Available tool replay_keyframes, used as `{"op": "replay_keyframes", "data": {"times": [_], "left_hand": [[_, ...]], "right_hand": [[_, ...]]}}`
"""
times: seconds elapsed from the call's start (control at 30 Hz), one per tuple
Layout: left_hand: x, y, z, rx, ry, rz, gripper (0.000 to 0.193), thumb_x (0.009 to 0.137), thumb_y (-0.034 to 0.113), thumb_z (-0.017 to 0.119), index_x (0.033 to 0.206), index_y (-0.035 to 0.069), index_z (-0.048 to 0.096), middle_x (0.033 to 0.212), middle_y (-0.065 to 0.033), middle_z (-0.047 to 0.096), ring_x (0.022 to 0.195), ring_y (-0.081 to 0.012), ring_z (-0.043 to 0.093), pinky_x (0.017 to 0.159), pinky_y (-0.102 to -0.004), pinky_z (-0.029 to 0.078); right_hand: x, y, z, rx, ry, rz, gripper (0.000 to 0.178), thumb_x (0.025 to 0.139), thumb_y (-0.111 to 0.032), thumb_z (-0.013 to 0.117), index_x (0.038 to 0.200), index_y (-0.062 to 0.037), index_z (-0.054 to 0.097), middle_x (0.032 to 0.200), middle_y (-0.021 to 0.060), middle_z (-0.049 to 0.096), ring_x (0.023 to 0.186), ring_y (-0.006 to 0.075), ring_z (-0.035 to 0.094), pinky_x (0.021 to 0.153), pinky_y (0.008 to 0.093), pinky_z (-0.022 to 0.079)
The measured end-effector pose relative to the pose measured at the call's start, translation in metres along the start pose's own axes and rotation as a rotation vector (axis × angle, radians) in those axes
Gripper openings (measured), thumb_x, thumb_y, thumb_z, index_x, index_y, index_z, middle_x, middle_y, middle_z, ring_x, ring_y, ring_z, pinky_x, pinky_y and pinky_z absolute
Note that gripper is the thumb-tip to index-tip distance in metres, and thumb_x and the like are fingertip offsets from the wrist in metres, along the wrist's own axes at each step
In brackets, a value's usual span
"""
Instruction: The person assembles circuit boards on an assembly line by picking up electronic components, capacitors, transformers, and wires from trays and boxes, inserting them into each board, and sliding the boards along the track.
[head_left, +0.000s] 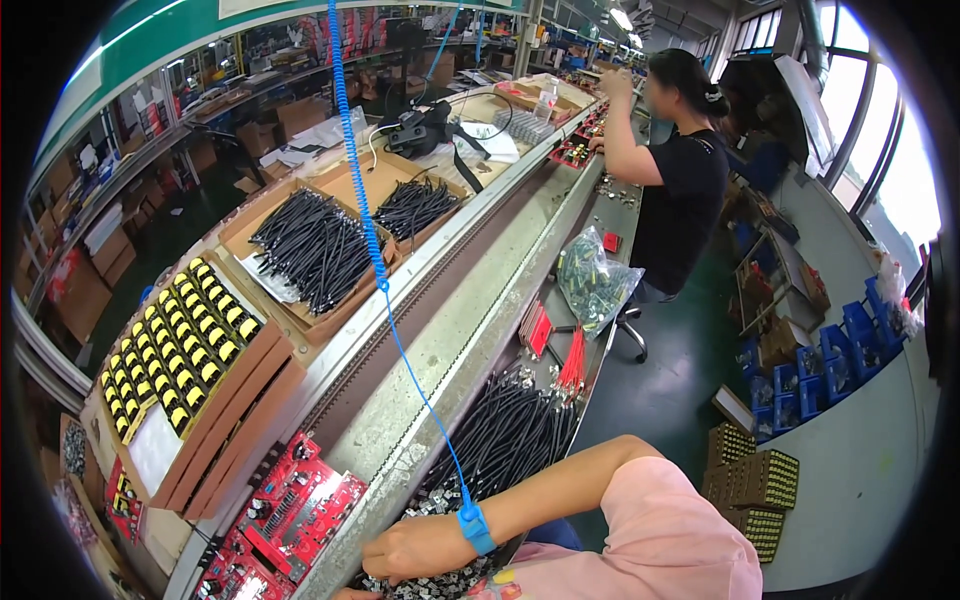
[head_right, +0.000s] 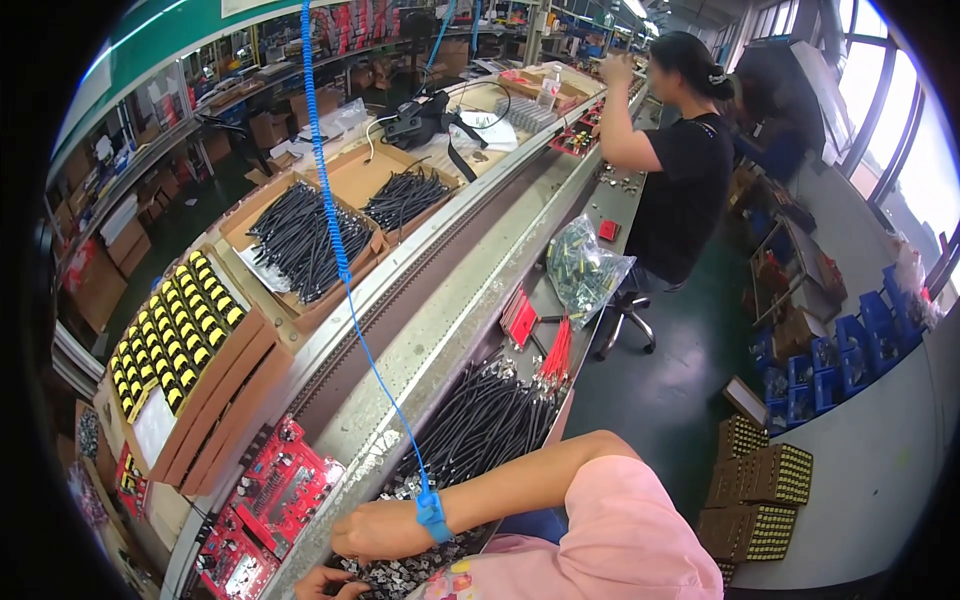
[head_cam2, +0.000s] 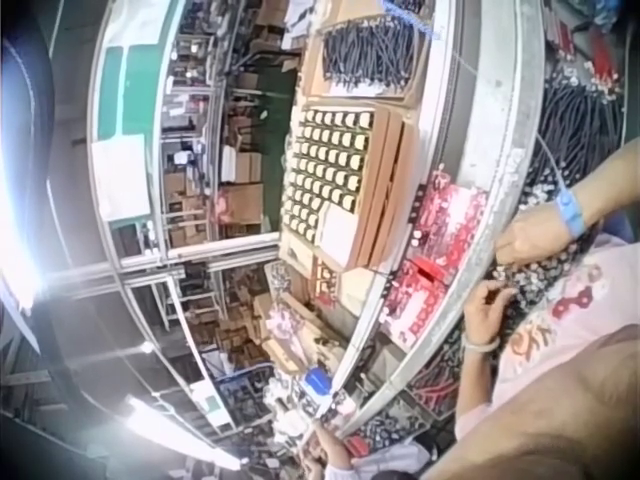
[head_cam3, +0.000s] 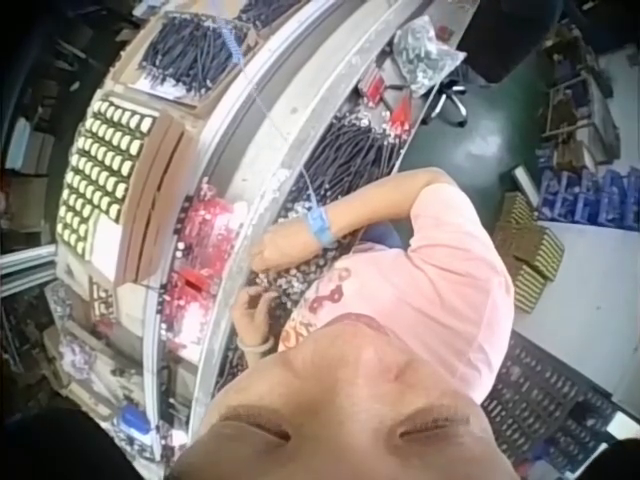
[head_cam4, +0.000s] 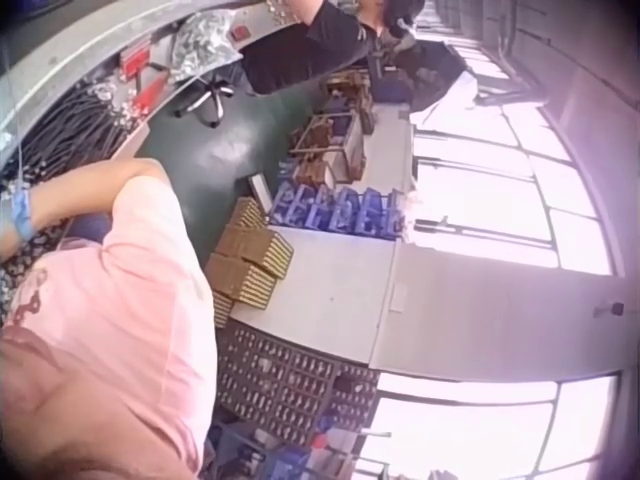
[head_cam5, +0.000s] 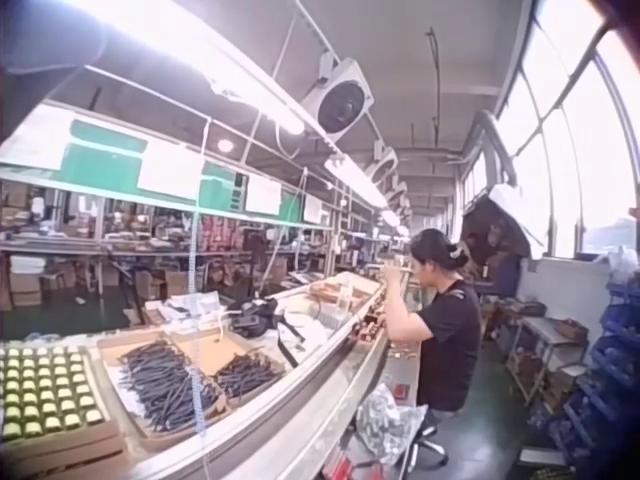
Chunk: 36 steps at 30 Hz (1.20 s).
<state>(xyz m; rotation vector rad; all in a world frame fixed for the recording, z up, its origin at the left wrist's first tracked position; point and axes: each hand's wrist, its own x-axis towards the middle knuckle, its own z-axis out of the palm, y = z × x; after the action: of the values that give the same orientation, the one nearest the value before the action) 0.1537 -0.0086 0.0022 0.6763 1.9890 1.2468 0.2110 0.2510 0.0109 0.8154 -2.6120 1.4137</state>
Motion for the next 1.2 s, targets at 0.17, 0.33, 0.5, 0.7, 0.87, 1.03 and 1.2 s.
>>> {"op": "replay_keyframes", "data": {"times": [0.17,0.33,0.5,0.7,0.87,1.03,1.2], "left_hand": [[-0.003,-0.002,0.003,-0.205,0.045,-0.088,0.009,0.093,-0.004,0.071,0.102,-0.002,0.069,0.084,-0.0086,0.075,0.067,-0.011,0.066,0.06,-0.0244,0.052],[0.003,0.02,0.003,-0.127,0.085,-0.121,0.011,0.096,-0.001,0.068,0.106,-0.003,0.073,0.086,-0.0075,0.074,0.075,-0.0116,0.066,0.068,-0.0246,0.053],[0.004,0.031,0.001,-0.013,0.053,0.002,0.014,0.098,0.001,0.067,0.11,-0.003,0.073,0.094,-0.0081,0.074,0.084,-0.0138,0.066,0.077,-0.0278,0.053],[0.006,0.035,0.0,0.078,-0.007,0.129,0.015,0.094,-0.002,0.071,0.109,-0.003,0.073,0.098,-0.0136,0.074,0.091,-0.0211,0.069,0.083,-0.033,0.055],[0.008,0.04,0.0,0.134,-0.022,0.263,0.016,0.088,-0.005,0.076,0.104,-0.004,0.074,0.098,-0.0169,0.073,0.092,-0.0266,0.07,0.084,-0.0349,0.056],[0.007,0.035,0.001,0.104,-0.024,0.146,0.013,0.089,-0.005,0.076,0.102,-0.005,0.073,0.101,-0.0164,0.072,0.093,-0.0255,0.07,0.083,-0.0333,0.055],[0.007,0.038,0.001,0.095,-0.027,0.149,0.013,0.09,-0.005,0.075,0.102,-0.005,0.073,0.101,-0.0155,0.071,0.092,-0.0245,0.069,0.081,-0.0326,0.055]], "right_hand": [[0.001,0.001,0.002,-0.023,-0.023,-0.004,0.024,0.084,-0.014,0.074,0.091,-0.0001,0.055,0.095,0.0165,0.06,0.088,0.039,0.066,0.074,0.0478,0.054],[0.003,0.0,-0.001,-0.012,-0.008,-0.008,0.025,0.08,-0.016,0.078,0.087,-0.001,0.059,0.092,0.0153,0.065,0.088,0.0392,0.068,0.073,0.0489,0.054],[0.01,0.002,0.0,0.004,0.02,-0.035,0.023,0.081,-0.018,0.077,0.089,-0.0022,0.062,0.089,0.0145,0.065,0.085,0.0385,0.068,0.073,0.0479,0.054],[0.01,0.002,-0.003,-0.014,0.048,-0.036,0.013,0.085,-0.014,0.069,0.089,-0.0027,0.062,0.092,0.0144,0.063,0.084,0.0383,0.067,0.071,0.0471,0.054],[0.01,0.004,0.002,-0.115,0.085,-0.09,0.012,0.083,-0.013,0.066,0.087,-0.0033,0.061,0.092,0.0131,0.059,0.085,0.0362,0.065,0.07,0.0463,0.053],[0.011,0.007,0.006,-0.118,0.159,-0.127,0.013,0.083,-0.015,0.066,0.086,-0.0038,0.06,0.09,0.0117,0.056,0.084,0.034,0.064,0.069,0.0455,0.052],[0.011,0.01,0.008,-0.148,0.159,-0.137,0.015,0.084,-0.017,0.067,0.085,-0.0041,0.061,0.089,0.0111,0.056,0.084,0.0329,0.063,0.07,0.0448,0.052]]}}
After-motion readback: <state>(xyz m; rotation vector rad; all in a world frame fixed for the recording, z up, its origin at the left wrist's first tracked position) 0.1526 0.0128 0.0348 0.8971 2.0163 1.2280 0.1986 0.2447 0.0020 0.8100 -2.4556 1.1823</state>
